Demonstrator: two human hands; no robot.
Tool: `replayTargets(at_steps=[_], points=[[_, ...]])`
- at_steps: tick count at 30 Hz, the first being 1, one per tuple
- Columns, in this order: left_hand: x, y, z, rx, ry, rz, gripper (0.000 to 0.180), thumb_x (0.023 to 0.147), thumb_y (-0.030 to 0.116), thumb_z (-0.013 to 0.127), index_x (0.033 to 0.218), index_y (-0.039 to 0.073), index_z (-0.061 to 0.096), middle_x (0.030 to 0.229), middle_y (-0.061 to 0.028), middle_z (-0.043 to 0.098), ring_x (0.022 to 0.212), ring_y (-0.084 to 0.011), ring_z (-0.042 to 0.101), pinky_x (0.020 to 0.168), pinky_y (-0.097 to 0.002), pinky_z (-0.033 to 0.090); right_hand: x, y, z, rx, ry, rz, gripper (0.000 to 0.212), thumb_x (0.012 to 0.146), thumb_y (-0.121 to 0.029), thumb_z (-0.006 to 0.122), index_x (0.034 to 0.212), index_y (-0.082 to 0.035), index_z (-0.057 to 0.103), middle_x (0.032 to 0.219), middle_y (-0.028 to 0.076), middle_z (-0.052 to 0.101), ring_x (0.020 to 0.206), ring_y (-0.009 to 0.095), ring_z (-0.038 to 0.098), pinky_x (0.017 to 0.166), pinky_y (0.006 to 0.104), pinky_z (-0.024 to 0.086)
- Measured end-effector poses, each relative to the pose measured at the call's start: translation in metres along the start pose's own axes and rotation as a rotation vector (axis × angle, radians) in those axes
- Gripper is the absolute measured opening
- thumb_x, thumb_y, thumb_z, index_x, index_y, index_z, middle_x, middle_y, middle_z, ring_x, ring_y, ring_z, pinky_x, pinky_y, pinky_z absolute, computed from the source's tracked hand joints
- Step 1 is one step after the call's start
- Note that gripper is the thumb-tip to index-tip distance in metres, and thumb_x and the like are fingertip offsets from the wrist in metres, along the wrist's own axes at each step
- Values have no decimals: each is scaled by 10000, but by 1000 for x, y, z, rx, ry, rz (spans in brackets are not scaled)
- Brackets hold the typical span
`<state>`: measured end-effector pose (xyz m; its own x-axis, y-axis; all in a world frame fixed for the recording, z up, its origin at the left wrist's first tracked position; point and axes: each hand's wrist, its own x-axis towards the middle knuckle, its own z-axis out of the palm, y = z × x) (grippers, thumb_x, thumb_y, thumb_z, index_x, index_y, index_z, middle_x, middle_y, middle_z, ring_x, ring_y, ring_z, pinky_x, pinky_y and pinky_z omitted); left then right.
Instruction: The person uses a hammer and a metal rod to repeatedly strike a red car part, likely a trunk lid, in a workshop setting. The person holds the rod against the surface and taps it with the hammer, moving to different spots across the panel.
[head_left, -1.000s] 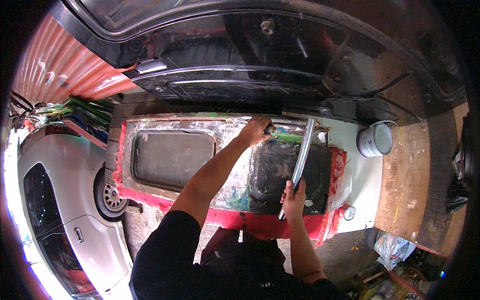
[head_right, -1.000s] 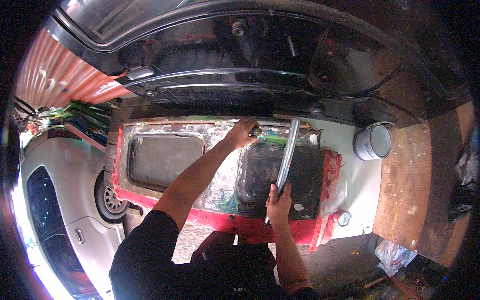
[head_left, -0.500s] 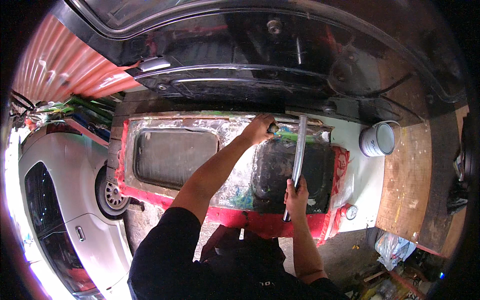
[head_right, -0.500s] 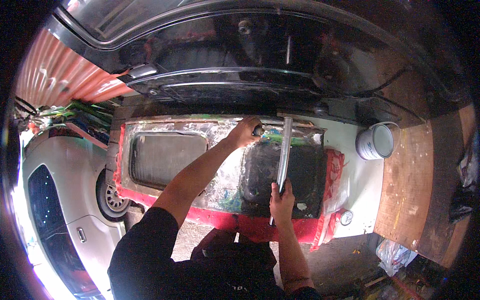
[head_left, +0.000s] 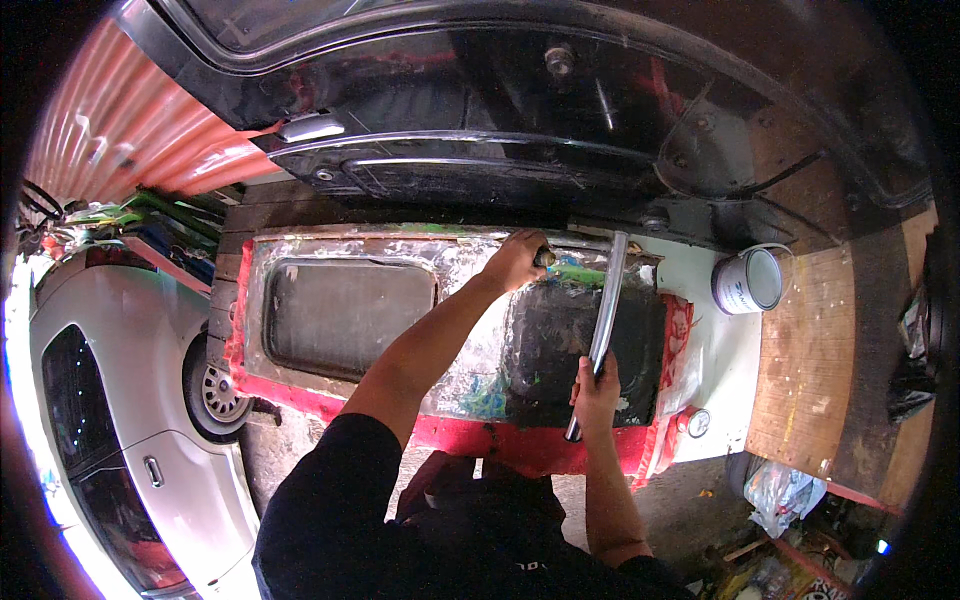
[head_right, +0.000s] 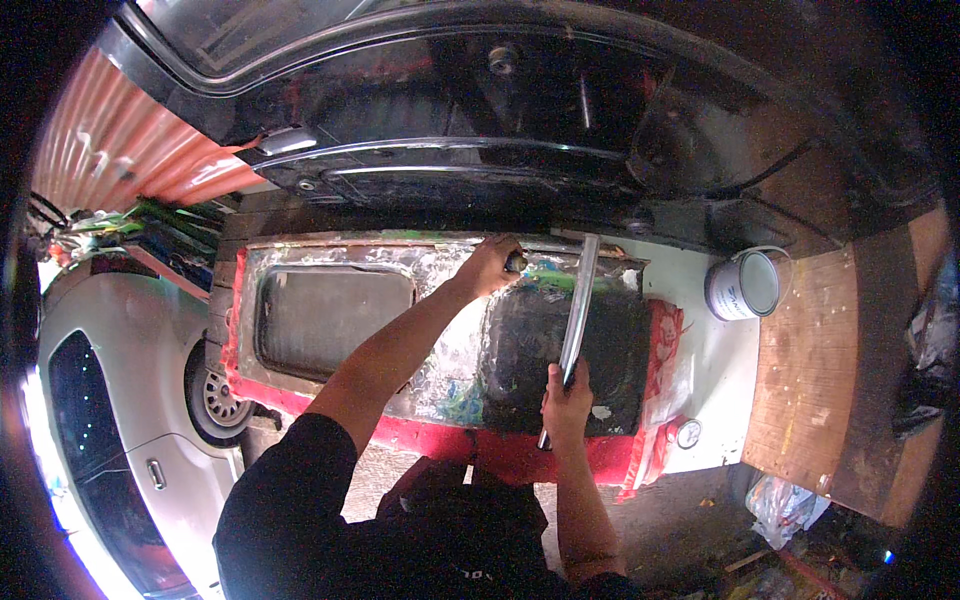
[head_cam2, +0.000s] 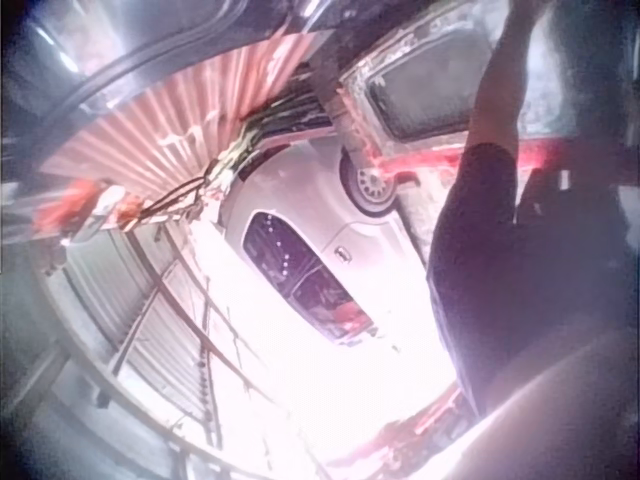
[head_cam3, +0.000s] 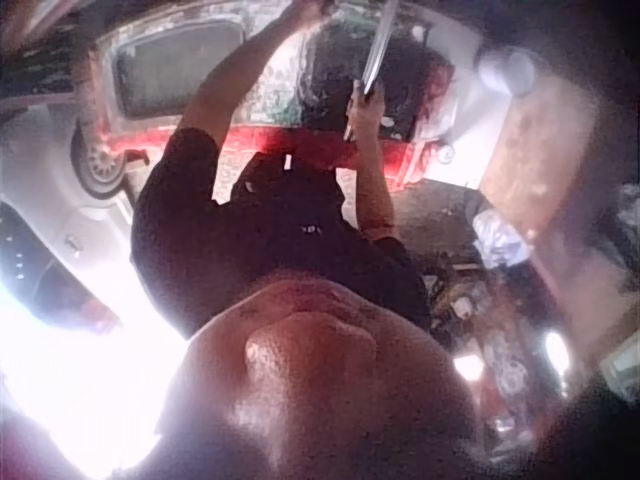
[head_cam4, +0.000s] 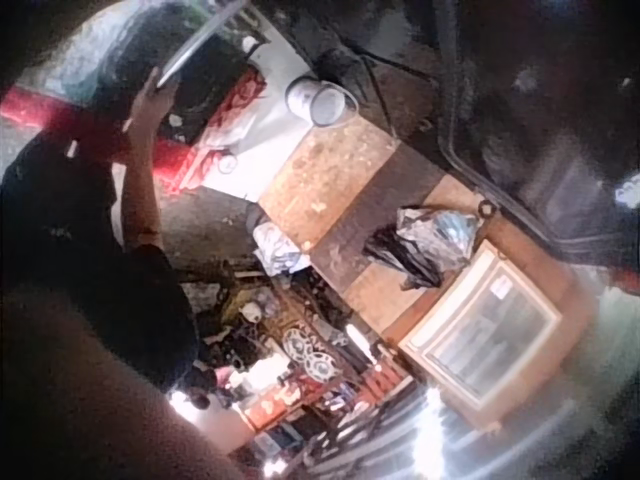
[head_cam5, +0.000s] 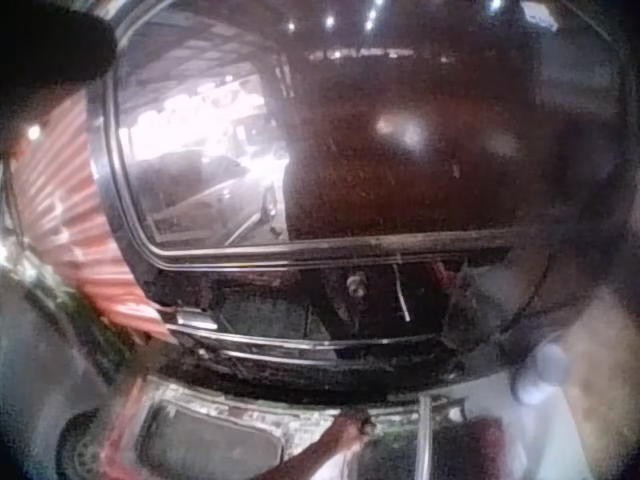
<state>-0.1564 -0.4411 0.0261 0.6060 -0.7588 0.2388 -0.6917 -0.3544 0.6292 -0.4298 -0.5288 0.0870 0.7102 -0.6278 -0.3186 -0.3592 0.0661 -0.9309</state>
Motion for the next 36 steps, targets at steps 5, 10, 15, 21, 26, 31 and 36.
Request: replayTargets(at_steps=[5, 10, 15, 21, 26, 31, 36], points=[[3, -3, 5, 61, -24, 56, 435, 635, 144, 817, 979, 9, 587, 1000, -178, 600, 1014, -376, 571, 899, -453, 456, 16, 39, 2, -453, -126, -197, 414, 944, -274, 618, 1227, 6, 506, 685, 112, 605, 582, 245, 631, 526, 393, 499], [1, 7, -7, -32, -53, -61, 368, 661, 107, 769, 972, -12, 610, 954, -199, 614, 977, -372, 596, 872, -447, 479, 2, -2, -2, 1, -86, 30, 324, 943, -256, 621, 1143, -24, 515, 608, 25, 521, 422, 106, 514, 365, 283, 409], [2, 0, 5, 115, -41, 55, 407, 671, 153, 787, 993, -4, 592, 1001, -193, 605, 997, -374, 583, 888, -450, 469, 34, 36, -1, -398, -164, -176, 260, 948, -255, 614, 1042, -23, 544, 609, 44, 528, 440, 116, 531, 382, 298, 417], [1, 2, -1, 35, 40, -8, 350, 696, 138, 758, 984, 4, 610, 974, -202, 606, 982, -372, 588, 876, -450, 474, 3, -3, 7, -81, -21, -5, 284, 947, -257, 608, 1030, 2, 526, 656, 130, 566, 552, 265, 598, 530, 449, 483], [4, -12, 12, 189, 25, 97, 435, 675, 166, 777, 1019, -27, 592, 974, -238, 605, 973, -394, 588, 899, -452, 462, 11, 37, 29, -533, -49, -434, 308, 944, -244, 609, 1117, -7, 515, 650, 145, 566, 540, 281, 581, 522, 414, 453], [-3, -11, 2, 26, -13, -26, 476, 670, 149, 784, 1071, -6, 580, 1074, -214, 590, 1049, -397, 562, 926, -461, 453, -6, -18, 26, -44, -36, -132, 195, 967, -211, 586, 1058, -57, 507, 613, -15, 478, 425, 71, 466, 363, 236, 381], [-2, -4, -7, -21, -51, -51, 490, 672, 145, 794, 1087, 6, 574, 1101, -194, 583, 1071, -389, 547, 939, -459, 446, -7, -5, 14, -10, -90, -8, 356, 951, -221, 612, 1229, -24, 509, 601, -1, 488, 438, 78, 473, 384, 254, 371]])
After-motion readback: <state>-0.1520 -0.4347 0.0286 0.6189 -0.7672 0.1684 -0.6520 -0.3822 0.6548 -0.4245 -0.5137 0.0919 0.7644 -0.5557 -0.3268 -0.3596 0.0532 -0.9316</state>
